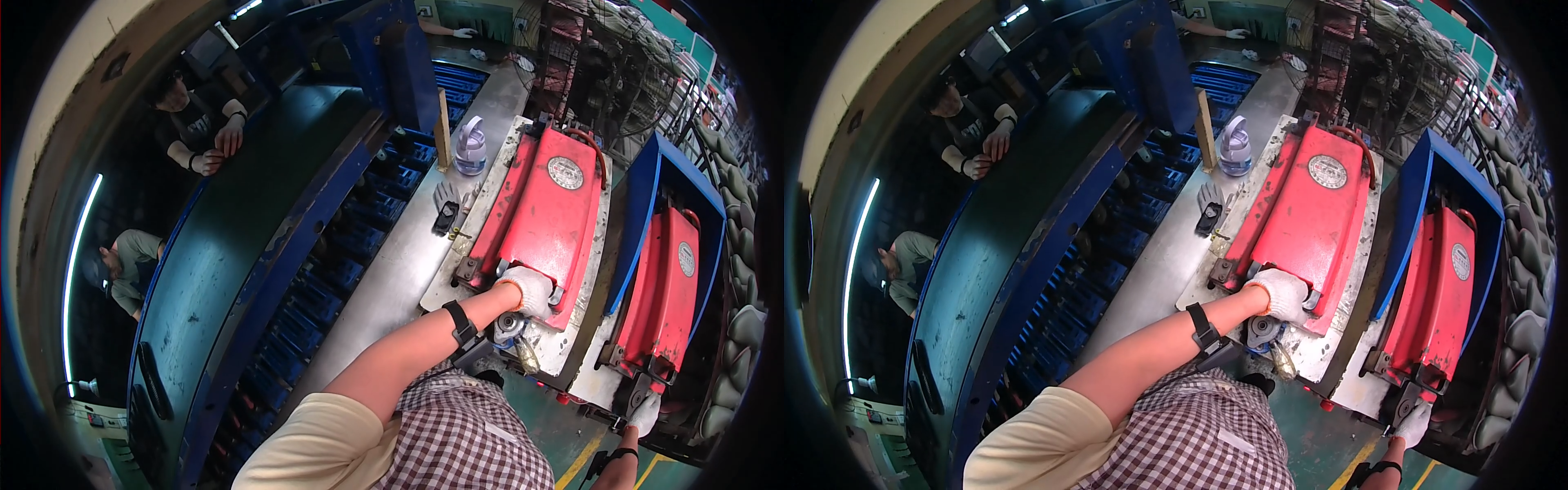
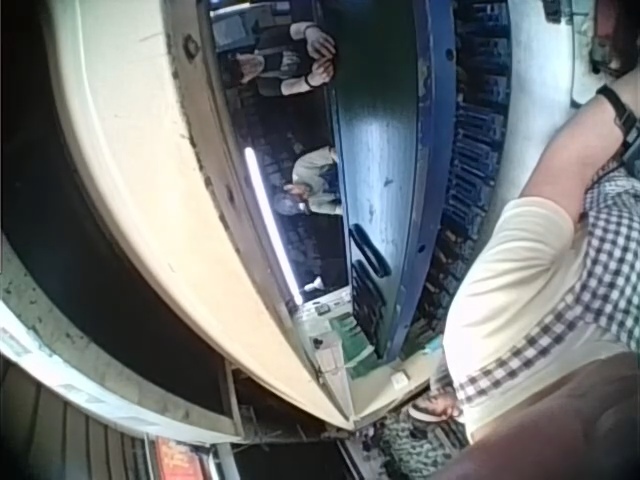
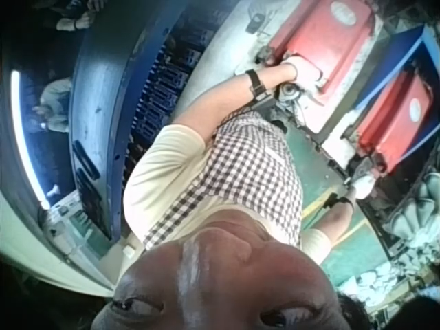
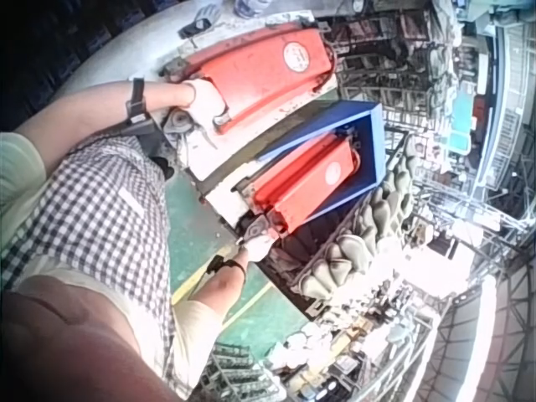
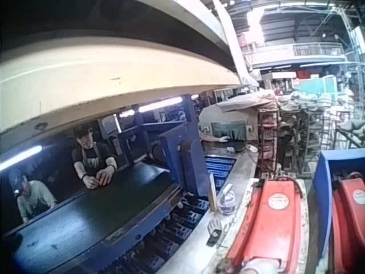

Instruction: Operating a heat-setting or pressing machine to finish shoe assembly in a factory setting.

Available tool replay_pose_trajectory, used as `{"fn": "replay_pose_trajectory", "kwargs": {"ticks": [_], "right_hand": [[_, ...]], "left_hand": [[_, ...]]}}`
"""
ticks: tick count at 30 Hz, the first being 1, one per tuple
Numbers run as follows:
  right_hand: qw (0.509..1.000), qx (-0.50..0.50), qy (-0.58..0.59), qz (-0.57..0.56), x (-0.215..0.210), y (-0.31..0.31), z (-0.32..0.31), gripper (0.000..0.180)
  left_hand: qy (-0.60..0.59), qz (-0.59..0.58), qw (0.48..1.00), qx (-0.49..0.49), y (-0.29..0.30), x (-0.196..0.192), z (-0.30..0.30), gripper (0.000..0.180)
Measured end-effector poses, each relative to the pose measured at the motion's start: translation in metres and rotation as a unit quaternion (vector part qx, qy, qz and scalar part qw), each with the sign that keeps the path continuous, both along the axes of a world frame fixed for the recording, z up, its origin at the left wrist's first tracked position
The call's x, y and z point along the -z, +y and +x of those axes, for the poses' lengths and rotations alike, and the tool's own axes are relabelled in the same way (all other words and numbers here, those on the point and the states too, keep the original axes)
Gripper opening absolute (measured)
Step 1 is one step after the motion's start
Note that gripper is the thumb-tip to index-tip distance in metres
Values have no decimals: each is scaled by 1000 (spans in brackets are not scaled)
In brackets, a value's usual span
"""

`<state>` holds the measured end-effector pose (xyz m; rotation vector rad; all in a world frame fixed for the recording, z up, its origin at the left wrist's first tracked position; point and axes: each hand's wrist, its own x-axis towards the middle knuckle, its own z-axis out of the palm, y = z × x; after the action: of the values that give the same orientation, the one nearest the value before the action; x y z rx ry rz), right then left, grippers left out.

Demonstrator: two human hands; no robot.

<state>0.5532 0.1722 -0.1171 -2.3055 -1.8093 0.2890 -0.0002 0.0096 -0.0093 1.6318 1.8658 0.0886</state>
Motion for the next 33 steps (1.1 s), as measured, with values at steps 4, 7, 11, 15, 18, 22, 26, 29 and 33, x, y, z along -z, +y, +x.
{"fn": "replay_pose_trajectory", "kwargs": {"ticks": [4,7,11,15,18,22,26,29,33], "right_hand": [[1000,-6,3,-6,0,0,2,61],[1000,-1,12,3,-2,-2,-1,61],[1000,4,5,14,3,0,4,62],[1000,13,0,10,3,0,1,62],[1000,17,-4,13,-1,-3,-2,62],[1000,12,-14,18,-1,-4,-3,61],[1000,14,-17,7,-3,-5,-8,61],[999,17,-8,31,10,0,6,60],[999,9,8,46,11,-2,7,59]], "left_hand": [[1,1,1000,9,2,4,0,48],[-2,5,1000,7,2,5,-1,48],[-1,6,1000,6,3,5,0,47],[1,7,1000,10,2,6,-1,47],[1,6,1000,9,2,4,-1,47],[1,10,1000,13,1,2,-2,48],[4,4,1000,12,0,1,-3,49],[5,7,1000,18,2,2,-2,51],[-2,4,1000,14,1,2,-3,53]]}}
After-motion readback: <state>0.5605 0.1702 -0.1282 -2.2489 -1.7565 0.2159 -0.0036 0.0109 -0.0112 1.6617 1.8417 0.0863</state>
